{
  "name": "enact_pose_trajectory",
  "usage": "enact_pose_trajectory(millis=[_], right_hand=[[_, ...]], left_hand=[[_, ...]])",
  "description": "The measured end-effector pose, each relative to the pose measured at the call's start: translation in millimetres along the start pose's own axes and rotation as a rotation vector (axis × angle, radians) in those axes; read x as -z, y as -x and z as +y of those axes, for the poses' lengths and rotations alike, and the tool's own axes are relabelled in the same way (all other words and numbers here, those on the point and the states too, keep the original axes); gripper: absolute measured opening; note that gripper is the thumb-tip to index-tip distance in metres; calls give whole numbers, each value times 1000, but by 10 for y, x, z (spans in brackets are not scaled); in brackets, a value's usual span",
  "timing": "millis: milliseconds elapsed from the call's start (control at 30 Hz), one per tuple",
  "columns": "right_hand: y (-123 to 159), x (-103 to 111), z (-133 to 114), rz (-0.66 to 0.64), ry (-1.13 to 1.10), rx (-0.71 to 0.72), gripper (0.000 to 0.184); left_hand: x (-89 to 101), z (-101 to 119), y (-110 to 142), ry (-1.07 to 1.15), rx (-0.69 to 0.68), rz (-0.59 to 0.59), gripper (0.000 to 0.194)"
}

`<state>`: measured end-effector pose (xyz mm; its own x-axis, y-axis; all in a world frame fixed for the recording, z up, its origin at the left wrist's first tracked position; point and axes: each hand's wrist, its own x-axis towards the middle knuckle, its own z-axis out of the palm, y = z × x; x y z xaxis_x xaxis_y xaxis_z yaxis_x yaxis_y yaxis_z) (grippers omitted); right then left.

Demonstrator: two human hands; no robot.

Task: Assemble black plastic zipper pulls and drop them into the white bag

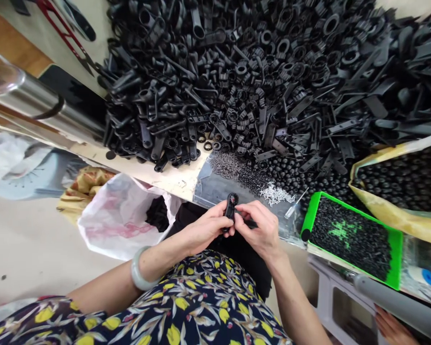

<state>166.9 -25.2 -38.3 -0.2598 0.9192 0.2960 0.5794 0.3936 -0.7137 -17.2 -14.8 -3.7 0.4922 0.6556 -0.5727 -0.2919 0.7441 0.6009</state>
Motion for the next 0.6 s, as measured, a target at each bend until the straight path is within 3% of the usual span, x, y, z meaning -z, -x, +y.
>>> enact_pose_trajectory(millis=[433,600], right_hand=[[89,-43,-41,-47,284,169,23],[145,-40,-76,-64,296,170,30]], left_hand=[[-4,-134,-13,30,-19,95,17],[10,-204,-30,133,-31,99,27]])
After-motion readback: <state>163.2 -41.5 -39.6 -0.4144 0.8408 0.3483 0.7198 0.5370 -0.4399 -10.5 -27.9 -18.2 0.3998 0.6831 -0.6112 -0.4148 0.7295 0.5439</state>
